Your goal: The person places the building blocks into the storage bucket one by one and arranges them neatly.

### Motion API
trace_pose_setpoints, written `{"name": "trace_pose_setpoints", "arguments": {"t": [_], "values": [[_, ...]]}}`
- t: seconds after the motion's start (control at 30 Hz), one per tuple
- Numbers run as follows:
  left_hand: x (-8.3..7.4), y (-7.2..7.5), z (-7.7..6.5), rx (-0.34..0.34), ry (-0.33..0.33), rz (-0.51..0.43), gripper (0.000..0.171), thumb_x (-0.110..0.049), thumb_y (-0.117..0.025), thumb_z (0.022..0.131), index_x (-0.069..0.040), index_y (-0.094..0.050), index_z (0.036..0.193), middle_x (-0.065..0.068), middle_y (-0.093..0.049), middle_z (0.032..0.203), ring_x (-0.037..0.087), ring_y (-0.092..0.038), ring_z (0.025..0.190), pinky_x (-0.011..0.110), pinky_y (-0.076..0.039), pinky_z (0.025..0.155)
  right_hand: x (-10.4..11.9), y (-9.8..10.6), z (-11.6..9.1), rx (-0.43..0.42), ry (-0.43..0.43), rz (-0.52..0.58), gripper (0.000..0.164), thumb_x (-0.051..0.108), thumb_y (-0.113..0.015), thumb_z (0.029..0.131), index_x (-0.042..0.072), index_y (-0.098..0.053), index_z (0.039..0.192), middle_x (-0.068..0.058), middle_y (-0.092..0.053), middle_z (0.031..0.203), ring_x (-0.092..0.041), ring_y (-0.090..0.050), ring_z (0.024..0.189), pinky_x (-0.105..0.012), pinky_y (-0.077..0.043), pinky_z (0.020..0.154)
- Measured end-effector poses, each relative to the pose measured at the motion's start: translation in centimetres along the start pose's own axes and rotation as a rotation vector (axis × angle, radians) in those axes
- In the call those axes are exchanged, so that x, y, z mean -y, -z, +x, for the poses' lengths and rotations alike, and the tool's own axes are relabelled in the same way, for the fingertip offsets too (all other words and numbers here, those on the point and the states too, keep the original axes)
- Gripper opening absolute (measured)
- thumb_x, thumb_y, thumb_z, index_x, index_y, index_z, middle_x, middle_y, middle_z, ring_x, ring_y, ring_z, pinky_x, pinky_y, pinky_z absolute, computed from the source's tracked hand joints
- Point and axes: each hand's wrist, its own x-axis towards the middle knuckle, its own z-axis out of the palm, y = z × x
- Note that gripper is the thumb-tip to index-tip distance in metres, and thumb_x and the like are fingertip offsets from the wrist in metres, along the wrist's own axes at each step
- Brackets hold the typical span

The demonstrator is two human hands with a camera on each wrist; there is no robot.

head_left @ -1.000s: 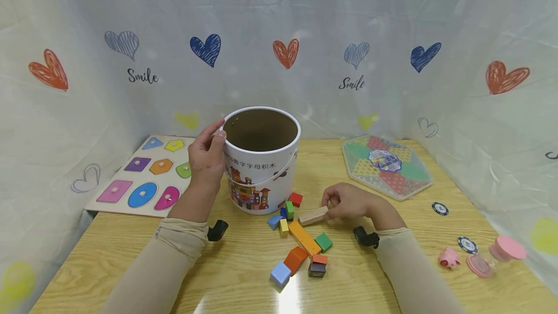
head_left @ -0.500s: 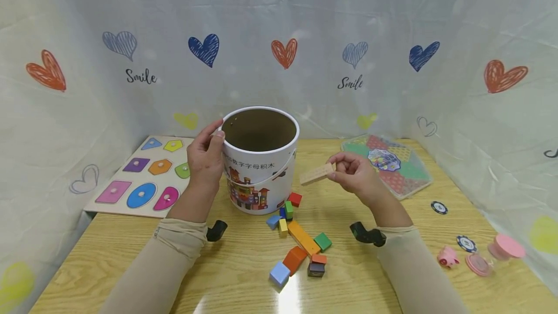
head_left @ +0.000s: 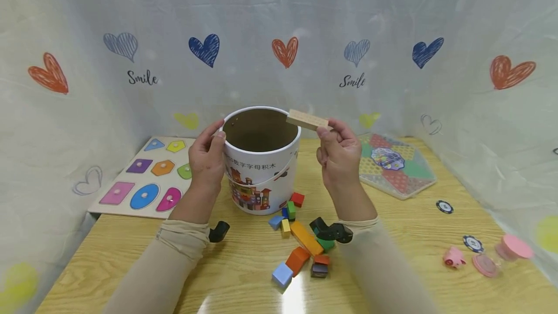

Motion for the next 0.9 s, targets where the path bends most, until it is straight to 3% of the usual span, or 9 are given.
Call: {"name": "trace_pose_setpoints", "arguments": {"t": [0.13,0.23,0.37,0.57,0.9], "values": [[-0.4,0.0,-0.5,-0.009,0.018,0.017,0.032,-0.032,-0.055,0.093,-0.028,-0.064,0.123,0.017,-0.058,0.105,0.017,-0.053,0.097,0.032,-0.044,0.087,-1.7,-1.0,-0.1,-0.049,-0.055,-0.165,0.023,0.003,-0.073,0.08,0.002,-0.065,0.103,0.0,-0.037,0.054,-0.01,-0.027,0.037,-0.021,-0.023,0.035],[-0.6,0.0,-0.4,-0.004,-0.002,0.021,0.032,-0.032,-0.055,0.093,-0.028,-0.064,0.123,0.019,-0.059,0.105,0.016,-0.054,0.096,0.033,-0.044,0.087,-2.5,-1.1,-0.1,-0.05,-0.072,-0.222,0.033,0.005,-0.075,0.079,-0.004,-0.062,0.108,0.001,-0.034,0.054,-0.01,-0.024,0.039,-0.021,-0.021,0.036],[-0.3,0.2,0.0,0.0,-0.026,0.033,0.031,-0.033,-0.056,0.092,-0.031,-0.065,0.122,0.018,-0.061,0.101,0.018,-0.054,0.093,0.034,-0.044,0.084,-3.1,-1.1,-0.1,-0.053,-0.07,-0.239,0.038,0.007,-0.076,0.079,-0.008,-0.06,0.11,0.002,-0.035,0.054,-0.009,-0.024,0.039,-0.021,-0.021,0.037],[-0.2,0.2,0.1,-0.01,-0.026,0.05,0.03,-0.033,-0.056,0.092,-0.032,-0.065,0.121,0.018,-0.062,0.103,0.018,-0.054,0.094,0.033,-0.044,0.085,-3.4,-0.8,0.0,-0.028,-0.059,-0.23,0.03,0.004,-0.074,0.079,-0.004,-0.064,0.107,0.001,-0.037,0.052,-0.01,-0.027,0.037,-0.021,-0.023,0.035],[-0.2,0.2,0.2,0.0,-0.044,0.017,0.03,-0.032,-0.056,0.093,-0.03,-0.065,0.122,0.022,-0.061,0.105,0.018,-0.055,0.096,0.033,-0.044,0.086,-2.7,-0.9,-0.1,-0.016,-0.049,-0.256,0.031,0.005,-0.073,0.081,-0.002,-0.065,0.111,-0.001,-0.039,0.054,-0.012,-0.031,0.037,-0.02,-0.028,0.036]]}}
